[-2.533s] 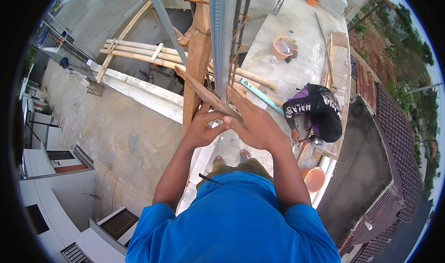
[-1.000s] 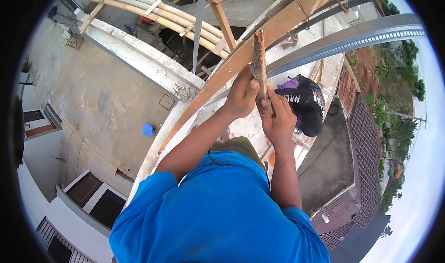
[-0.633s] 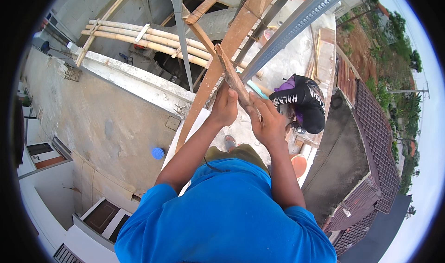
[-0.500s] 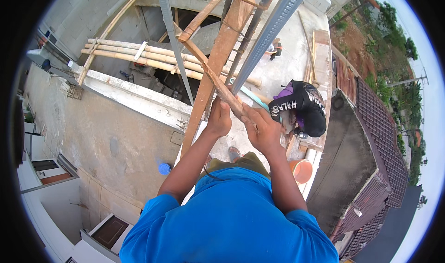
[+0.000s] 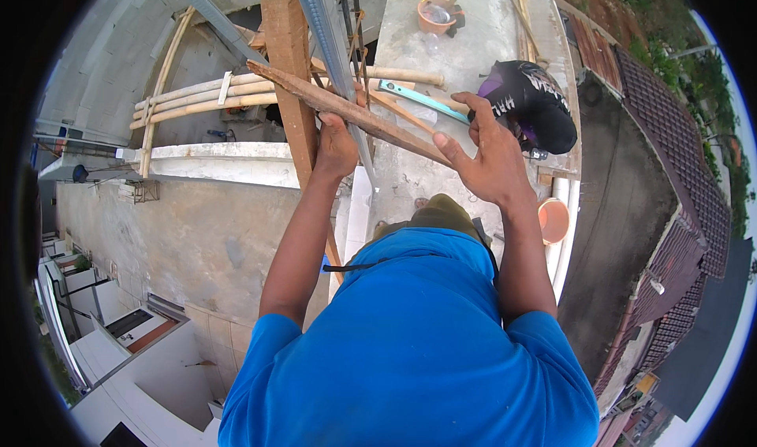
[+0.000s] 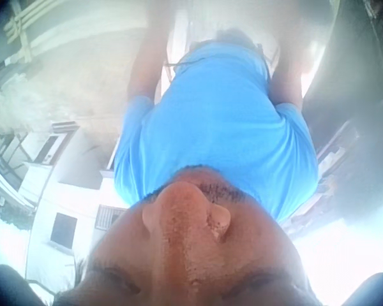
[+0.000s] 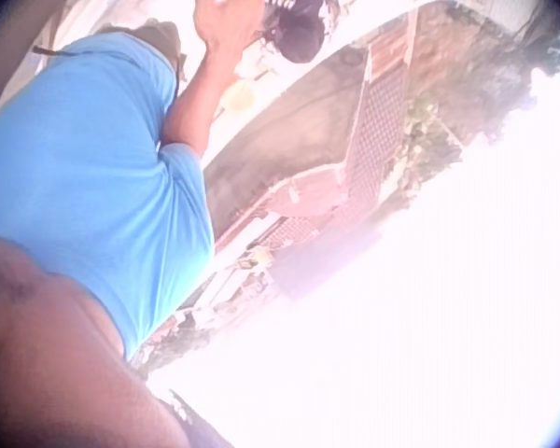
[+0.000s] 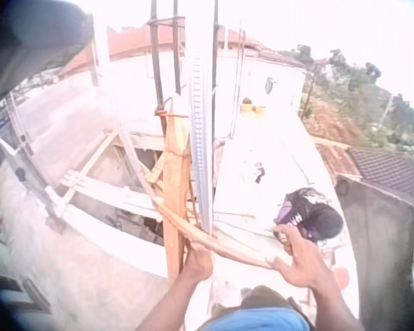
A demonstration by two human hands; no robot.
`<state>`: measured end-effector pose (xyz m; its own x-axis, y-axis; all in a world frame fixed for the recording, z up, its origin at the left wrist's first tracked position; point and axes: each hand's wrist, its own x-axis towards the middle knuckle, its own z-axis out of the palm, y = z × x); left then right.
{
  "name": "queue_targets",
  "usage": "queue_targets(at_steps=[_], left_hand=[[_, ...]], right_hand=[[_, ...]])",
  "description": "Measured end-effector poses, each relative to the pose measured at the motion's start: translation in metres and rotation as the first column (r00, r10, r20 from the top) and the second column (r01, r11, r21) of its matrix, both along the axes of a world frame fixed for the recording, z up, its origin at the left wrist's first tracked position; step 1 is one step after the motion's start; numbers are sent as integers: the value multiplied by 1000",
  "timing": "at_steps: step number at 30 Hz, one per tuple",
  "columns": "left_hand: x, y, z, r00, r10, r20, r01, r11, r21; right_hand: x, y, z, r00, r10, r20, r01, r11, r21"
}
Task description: The person assembles a wooden scaffolding structure on a construction site. They position wooden planks against a vertical metal frame, use a spirit level to check alignment, and secure the planks with nails using a hammer. Another worker assists by holding the frame and handing over tools.
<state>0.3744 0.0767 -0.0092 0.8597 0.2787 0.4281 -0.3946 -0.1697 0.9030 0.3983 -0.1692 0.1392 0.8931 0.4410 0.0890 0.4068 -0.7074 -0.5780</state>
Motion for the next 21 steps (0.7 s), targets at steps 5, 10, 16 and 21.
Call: queue_targets(at_steps=[5,10,16,21], left_hand=[[5,4,0,999,-38,4,38,999,-24],[3,1,5,999,-30,-18,28,995,-94],[4,5,10,991,-131,-23,128,987,-100],[3,7,11,982,-187,20,188,972,-144]], right_hand=[[20,-30,-23,992,-122,-8,121,974,189],[15,-16,-28,985,-171,-10,170,973,154],[19,4,-39,996,-79,44,66,965,253],[22,19,-39,999,33,13,-35,972,234]])
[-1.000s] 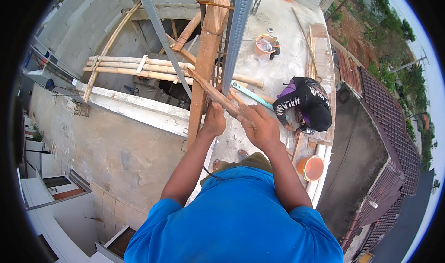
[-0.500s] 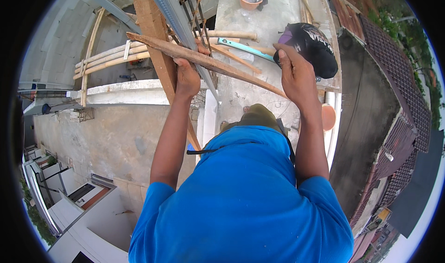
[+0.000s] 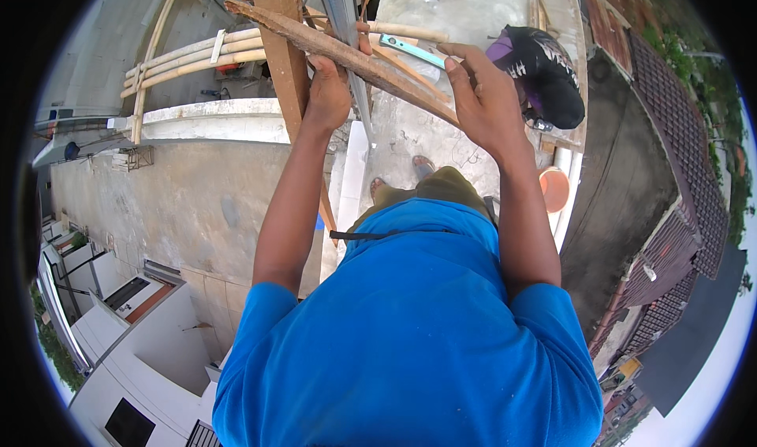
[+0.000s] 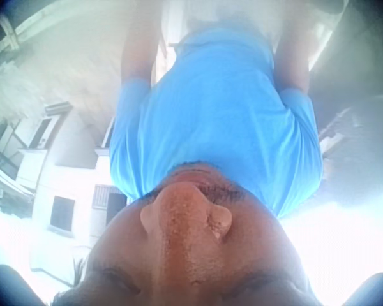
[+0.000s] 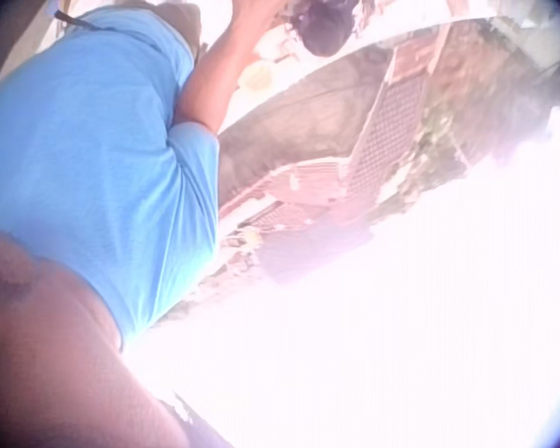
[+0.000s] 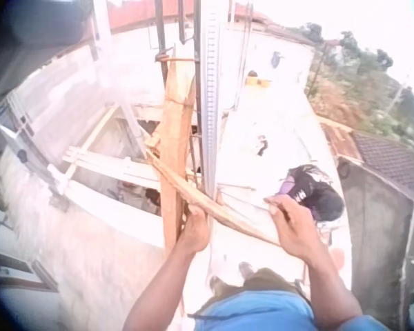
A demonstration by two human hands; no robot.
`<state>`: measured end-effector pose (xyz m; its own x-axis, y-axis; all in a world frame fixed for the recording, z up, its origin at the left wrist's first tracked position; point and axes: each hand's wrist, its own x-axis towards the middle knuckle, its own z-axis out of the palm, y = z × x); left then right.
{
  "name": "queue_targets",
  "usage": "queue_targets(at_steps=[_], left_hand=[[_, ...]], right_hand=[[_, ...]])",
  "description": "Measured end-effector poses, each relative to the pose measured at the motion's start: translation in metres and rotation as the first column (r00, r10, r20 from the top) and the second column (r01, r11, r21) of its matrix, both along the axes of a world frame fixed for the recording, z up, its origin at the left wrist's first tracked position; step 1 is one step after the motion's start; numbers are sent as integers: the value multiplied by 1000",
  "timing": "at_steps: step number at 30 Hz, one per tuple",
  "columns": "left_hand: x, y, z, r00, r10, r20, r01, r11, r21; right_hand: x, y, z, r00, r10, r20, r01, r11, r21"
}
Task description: The person assembles a wooden scaffolding structure on a construction site. They position wooden planks against a vertical metal frame, use a spirit level to check alignment, and secure the planks with nails using a hammer. Another worker assists by holding the frame and handing over tools.
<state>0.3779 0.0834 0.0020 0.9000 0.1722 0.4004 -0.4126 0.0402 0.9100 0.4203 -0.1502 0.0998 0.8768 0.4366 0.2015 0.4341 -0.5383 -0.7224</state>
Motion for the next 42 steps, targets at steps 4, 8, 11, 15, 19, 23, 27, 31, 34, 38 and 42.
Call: queue_targets(at_steps=[4,8,11,15,19,23,27,31,34,38,42], left_hand=[[0,-4,-1,1000,10,9,-9,999,-36],[0,-1,2,1000,-1,3,1,1000,-3],[-2,3,5,1000,-26,-3,26,1000,2],[-6,-3,6,1000,20,-20,-21,999,-34],[-5,1,2,998,-22,-66,20,999,-28],[-5,0,4,999,-17,-46,16,1000,-27],[-9,3,0,999,-24,-47,25,1000,15],[-14,1,6,1000,-3,14,3,1000,21],[-11,-2,-8,1000,4,23,-3,999,-33],[-8,0,-24,1000,-5,-21,5,1000,0],[-12,-3,-21,996,-69,-52,61,986,-154]], right_hand=[[-6,12,8,997,2,-76,-7,997,-71],[-3,17,-6,996,46,83,-48,999,21],[2,18,-1,996,88,-9,-88,996,-24],[6,29,8,992,82,-92,-71,990,123],[18,40,25,990,105,-95,-100,994,55],[30,54,38,973,228,-33,-228,973,-14],[43,67,51,916,388,-102,-397,912,-105],[49,82,62,896,347,-279,-396,907,-143],[69,88,59,836,448,-318,-513,843,-161],[91,99,51,716,599,-360,-658,751,-60],[105,119,70,589,708,-390,-799,583,-148]])
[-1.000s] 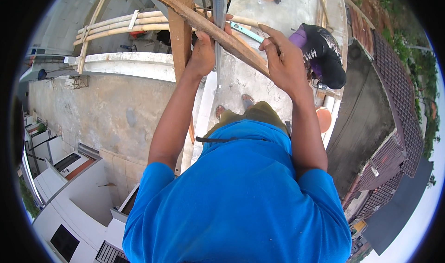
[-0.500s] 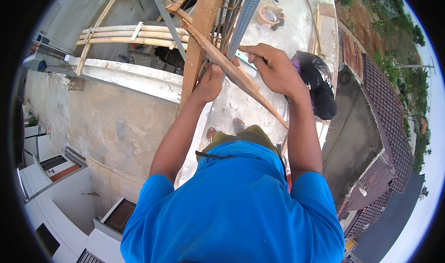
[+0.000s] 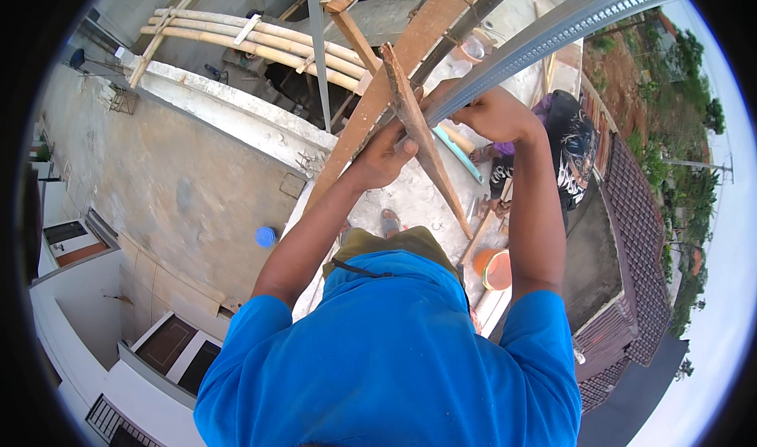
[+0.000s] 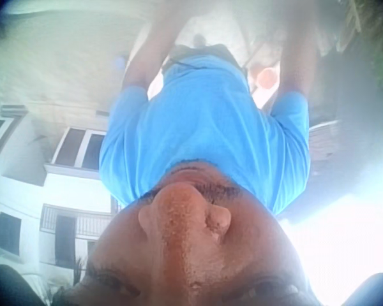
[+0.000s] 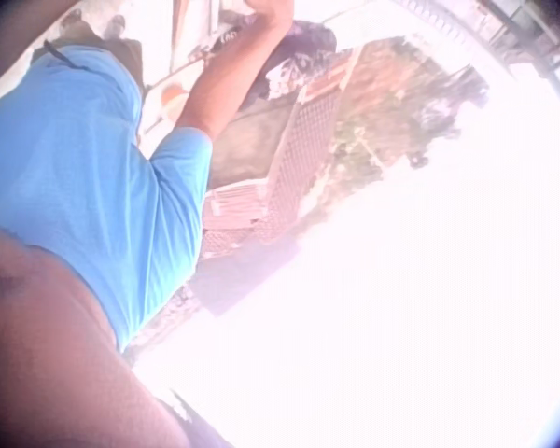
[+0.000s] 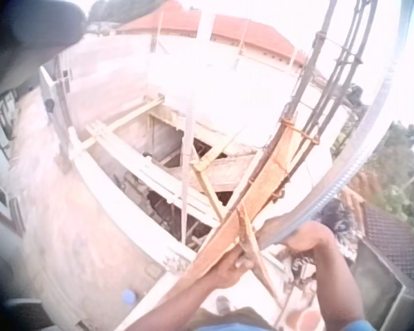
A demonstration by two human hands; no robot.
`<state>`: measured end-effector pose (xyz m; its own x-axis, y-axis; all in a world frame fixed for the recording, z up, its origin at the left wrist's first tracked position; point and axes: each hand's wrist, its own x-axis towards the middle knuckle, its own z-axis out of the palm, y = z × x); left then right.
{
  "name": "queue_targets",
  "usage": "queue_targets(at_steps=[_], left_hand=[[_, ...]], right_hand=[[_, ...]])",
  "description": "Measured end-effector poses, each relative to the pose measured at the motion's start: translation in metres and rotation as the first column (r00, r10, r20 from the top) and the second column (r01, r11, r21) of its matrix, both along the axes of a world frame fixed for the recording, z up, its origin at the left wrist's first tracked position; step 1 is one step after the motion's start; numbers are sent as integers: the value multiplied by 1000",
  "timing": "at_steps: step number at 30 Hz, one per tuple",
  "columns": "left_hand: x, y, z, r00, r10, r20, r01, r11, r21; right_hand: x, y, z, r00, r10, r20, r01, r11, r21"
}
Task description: The person assembles a wooden scaffolding structure on a construction site. They position wooden planks against a vertical metal frame, use a spirit level to check alignment, and secure the planks with nails using a hammer. Another worker assists by holding the frame and handing over tools.
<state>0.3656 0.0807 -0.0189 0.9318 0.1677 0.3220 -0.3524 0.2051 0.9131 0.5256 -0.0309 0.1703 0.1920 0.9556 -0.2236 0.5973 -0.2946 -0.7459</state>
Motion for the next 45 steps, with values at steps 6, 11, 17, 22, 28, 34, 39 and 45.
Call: queue_targets(at_steps=[6,11,17,22,28,34,39,45], left_hand=[[0,-22,-6,979,206,-2,-203,966,-160],[-2,-19,-4,984,169,-52,-175,975,-136],[2,-27,-1,888,442,126,-435,897,-83],[0,-37,3,810,567,149,-553,824,-127],[-8,-46,10,710,694,119,-691,720,-69],[-23,-48,32,618,777,123,-783,621,11],[-29,-50,35,625,781,23,-780,622,72],[-39,-52,48,611,792,6,-776,597,201]], right_hand=[[3,14,8,987,56,148,-36,990,-133],[12,3,4,953,192,234,-202,979,19],[-12,27,13,956,28,291,0,995,-97],[-17,0,18,926,-81,369,108,993,-55],[-43,-13,-3,915,-335,224,325,942,82],[-78,-24,-13,866,-436,244,436,898,57],[-113,-32,-32,746,-653,-129,666,736,125],[-139,-50,-51,561,-722,-404,821,550,156]])
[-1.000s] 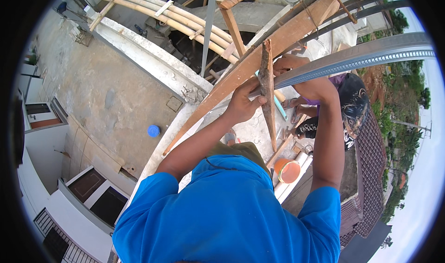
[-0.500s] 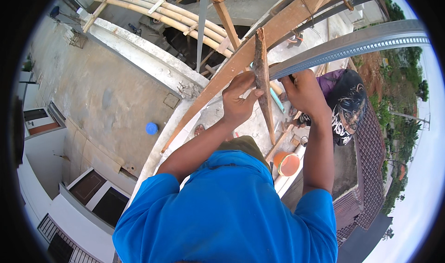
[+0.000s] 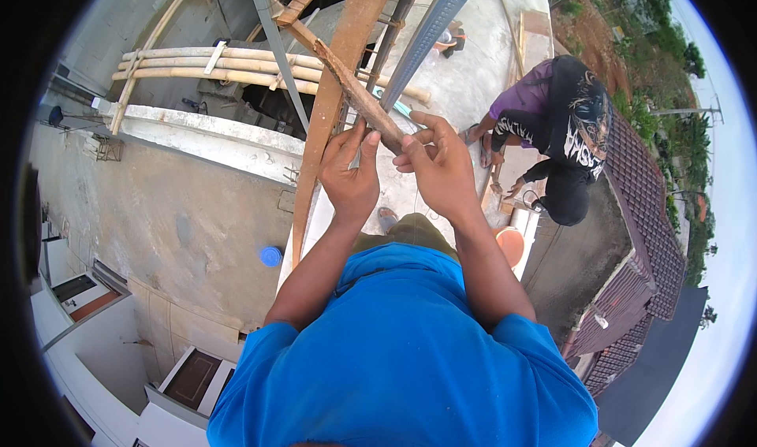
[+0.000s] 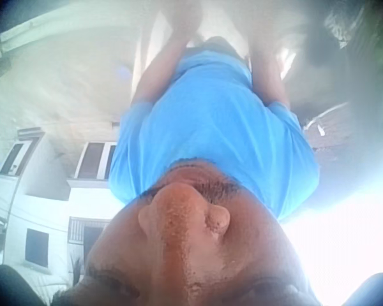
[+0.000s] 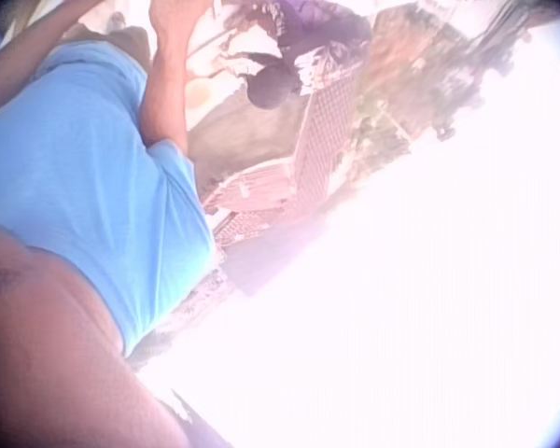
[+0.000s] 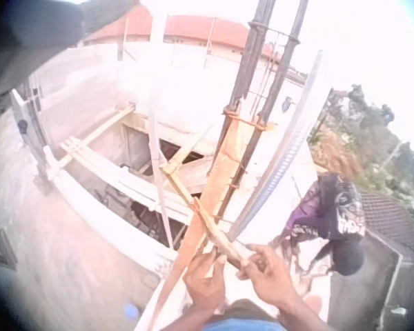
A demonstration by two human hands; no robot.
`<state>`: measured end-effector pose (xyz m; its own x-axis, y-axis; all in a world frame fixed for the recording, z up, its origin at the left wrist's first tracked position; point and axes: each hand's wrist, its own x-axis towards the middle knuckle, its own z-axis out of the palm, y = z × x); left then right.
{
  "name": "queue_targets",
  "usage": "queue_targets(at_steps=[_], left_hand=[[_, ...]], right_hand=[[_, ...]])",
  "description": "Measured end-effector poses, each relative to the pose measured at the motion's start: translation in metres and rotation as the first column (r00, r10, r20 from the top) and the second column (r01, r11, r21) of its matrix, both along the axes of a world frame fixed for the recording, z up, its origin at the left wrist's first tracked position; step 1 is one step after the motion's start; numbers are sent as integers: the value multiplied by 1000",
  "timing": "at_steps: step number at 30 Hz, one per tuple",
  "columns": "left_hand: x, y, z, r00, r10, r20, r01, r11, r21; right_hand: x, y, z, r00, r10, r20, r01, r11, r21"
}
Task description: The person assembles a wooden scaffolding structure on a construction site. They position wooden planks against a vertical metal frame, use a spirit level to check alignment, and secure the planks with nails using a hammer. Another worker assists by holding the frame and handing over tools.
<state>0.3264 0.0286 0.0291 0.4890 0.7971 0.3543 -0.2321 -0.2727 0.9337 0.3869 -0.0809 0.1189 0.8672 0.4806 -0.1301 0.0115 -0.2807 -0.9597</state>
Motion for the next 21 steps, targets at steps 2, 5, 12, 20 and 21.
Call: queue_targets(at_steps=[2,5,12,20,21], left_hand=[[-6,2,8,997,-39,-61,36,998,-46],[-10,2,18,993,-54,-105,49,998,-48],[-19,10,33,969,-158,-188,149,987,-57],[-18,22,28,944,-221,-245,229,973,5],[-19,22,30,939,-220,-264,237,971,37]], right_hand=[[-10,-6,-7,999,-26,-42,27,999,34],[-27,-2,-16,986,-91,-137,114,979,170],[-49,12,-23,989,-105,-107,131,950,283],[-63,19,-51,979,-166,-115,202,817,539],[-61,22,-55,975,-186,-122,222,794,566]])
